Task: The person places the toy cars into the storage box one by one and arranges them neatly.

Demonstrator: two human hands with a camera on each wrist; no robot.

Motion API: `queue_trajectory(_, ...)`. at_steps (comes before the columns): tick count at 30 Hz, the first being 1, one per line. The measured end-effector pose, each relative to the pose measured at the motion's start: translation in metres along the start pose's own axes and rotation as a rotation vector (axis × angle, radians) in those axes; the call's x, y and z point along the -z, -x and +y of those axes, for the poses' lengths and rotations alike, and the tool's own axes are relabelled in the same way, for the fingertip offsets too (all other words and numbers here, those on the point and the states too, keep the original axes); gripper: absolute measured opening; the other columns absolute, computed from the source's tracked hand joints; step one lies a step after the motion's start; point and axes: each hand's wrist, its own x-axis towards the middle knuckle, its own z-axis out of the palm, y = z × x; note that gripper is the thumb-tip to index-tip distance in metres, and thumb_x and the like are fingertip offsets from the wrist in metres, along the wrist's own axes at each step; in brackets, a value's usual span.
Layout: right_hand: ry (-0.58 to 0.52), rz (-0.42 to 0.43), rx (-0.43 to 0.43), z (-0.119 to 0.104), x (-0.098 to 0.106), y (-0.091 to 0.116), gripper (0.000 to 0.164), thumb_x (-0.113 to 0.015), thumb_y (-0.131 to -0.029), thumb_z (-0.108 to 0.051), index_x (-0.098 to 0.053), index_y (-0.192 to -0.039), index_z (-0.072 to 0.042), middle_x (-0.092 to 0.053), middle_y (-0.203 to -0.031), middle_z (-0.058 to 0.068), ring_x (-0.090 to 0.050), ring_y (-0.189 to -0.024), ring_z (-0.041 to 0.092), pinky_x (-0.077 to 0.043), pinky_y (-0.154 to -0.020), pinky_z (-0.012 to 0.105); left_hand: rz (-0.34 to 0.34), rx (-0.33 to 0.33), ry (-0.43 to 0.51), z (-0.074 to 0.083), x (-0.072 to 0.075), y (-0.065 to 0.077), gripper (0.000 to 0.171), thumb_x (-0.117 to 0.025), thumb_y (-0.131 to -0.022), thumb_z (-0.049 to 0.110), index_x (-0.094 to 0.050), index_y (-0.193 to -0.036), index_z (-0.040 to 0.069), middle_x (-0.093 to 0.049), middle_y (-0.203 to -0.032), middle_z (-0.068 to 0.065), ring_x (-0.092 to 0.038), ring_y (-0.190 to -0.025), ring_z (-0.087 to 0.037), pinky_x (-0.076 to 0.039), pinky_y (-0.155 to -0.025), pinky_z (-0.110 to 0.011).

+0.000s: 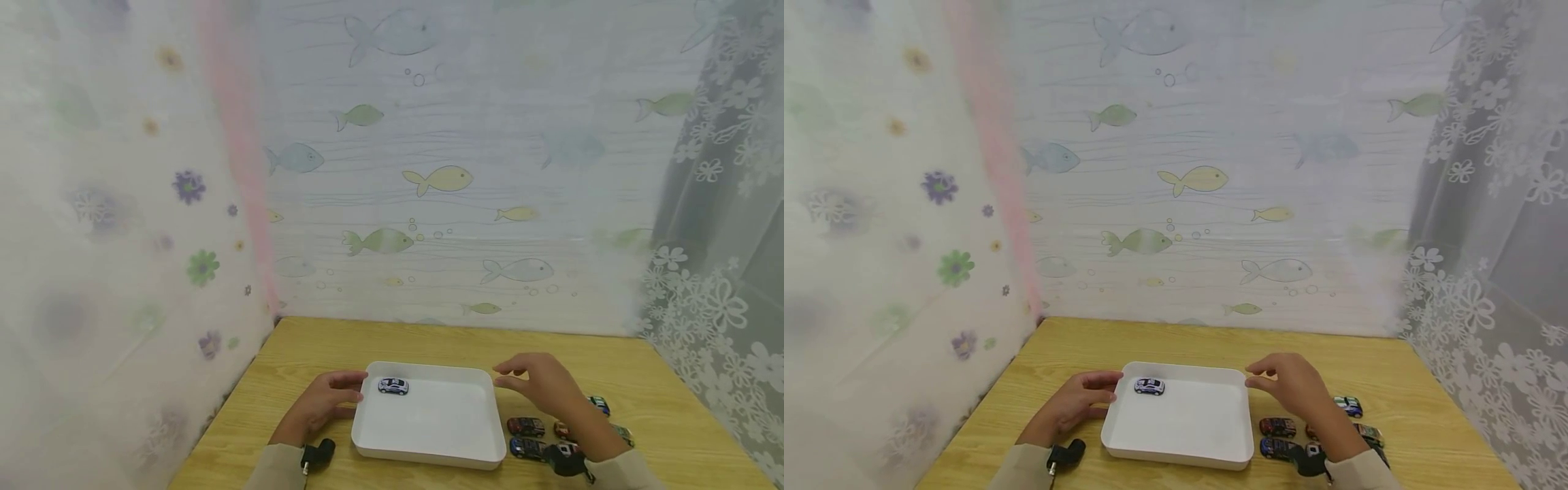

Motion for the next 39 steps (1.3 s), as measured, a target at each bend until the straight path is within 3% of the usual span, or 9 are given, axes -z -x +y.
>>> queue_trajectory(4, 0.005, 0.003, 0.009, 0.010, 0.002, 0.008, 0.027, -0.077, -0.089, -0.043, -0.081, -0.110, -0.027, -0.078, -0.107, -0.010, -0.070, -0.097, 0.017, -0.060, -0.079, 0.040, 0.005, -0.002, -0.007, 0.001, 0.000, -0.001, 0.055, -0.075, -0.092, 0.007, -0.058, -0.144, 0.001, -0.055, -0.148, -0.019, -0.064, -0.116, -0.024, -0.062, -0.091, -0.046)
queue_trajectory(13, -0.040, -0.099, 0.004, 0.029, 0.004, 0.026, 0.035, -0.077, -0.088, -0.046, -0.082, -0.111, -0.021, -0.076, -0.097, -0.015, -0.070, -0.092, 0.017, -0.060, -0.074, 0.037, 0.003, -0.009, 0.010, -0.001, 0.000, -0.002, 0.054, -0.074, -0.091, 0.004, -0.058, -0.143, -0.001, -0.056, -0.145, -0.019, -0.062, -0.112, -0.023, -0.062, -0.091, -0.045)
queue_trajectory(22, -0.127, -0.184, 0.012, 0.044, 0.004, 0.033, 0.034, -0.078, -0.087, -0.045, -0.081, -0.110, -0.019, -0.078, -0.105, -0.004, -0.071, -0.093, 0.013, -0.060, -0.073, 0.030, 0.015, -0.003, 0.017, 0.002, -0.002, 0.000, 0.058, -0.074, -0.090, 0.002, -0.055, -0.145, -0.001, -0.054, -0.149, -0.020, -0.059, -0.123, -0.026, -0.061, -0.095, -0.045)
queue_trajectory(31, -0.230, -0.273, -0.025, 0.054, 0.003, 0.036, 0.027, -0.080, -0.089, -0.036, -0.081, -0.109, -0.018, -0.077, -0.108, -0.001, -0.069, -0.094, 0.011, -0.056, -0.072, 0.025, 0.006, -0.018, 0.041, -0.002, -0.003, 0.000, 0.058, -0.074, -0.088, 0.000, -0.056, -0.144, -0.001, -0.053, -0.150, -0.020, -0.059, -0.126, -0.026, -0.061, -0.095, -0.043)
queue_trajectory(39, -0.295, -0.323, 0.010, 0.055, 0.000, 0.033, 0.028, -0.082, -0.087, -0.034, -0.082, -0.108, -0.016, -0.077, -0.108, 0.002, -0.070, -0.094, 0.011, -0.056, -0.073, 0.025, -0.013, -0.026, 0.059, -0.001, -0.001, 0.002, 0.064, -0.071, -0.089, -0.003, -0.050, -0.149, -0.001, -0.049, -0.154, -0.023, -0.059, -0.130, -0.029, -0.060, -0.096, -0.044)
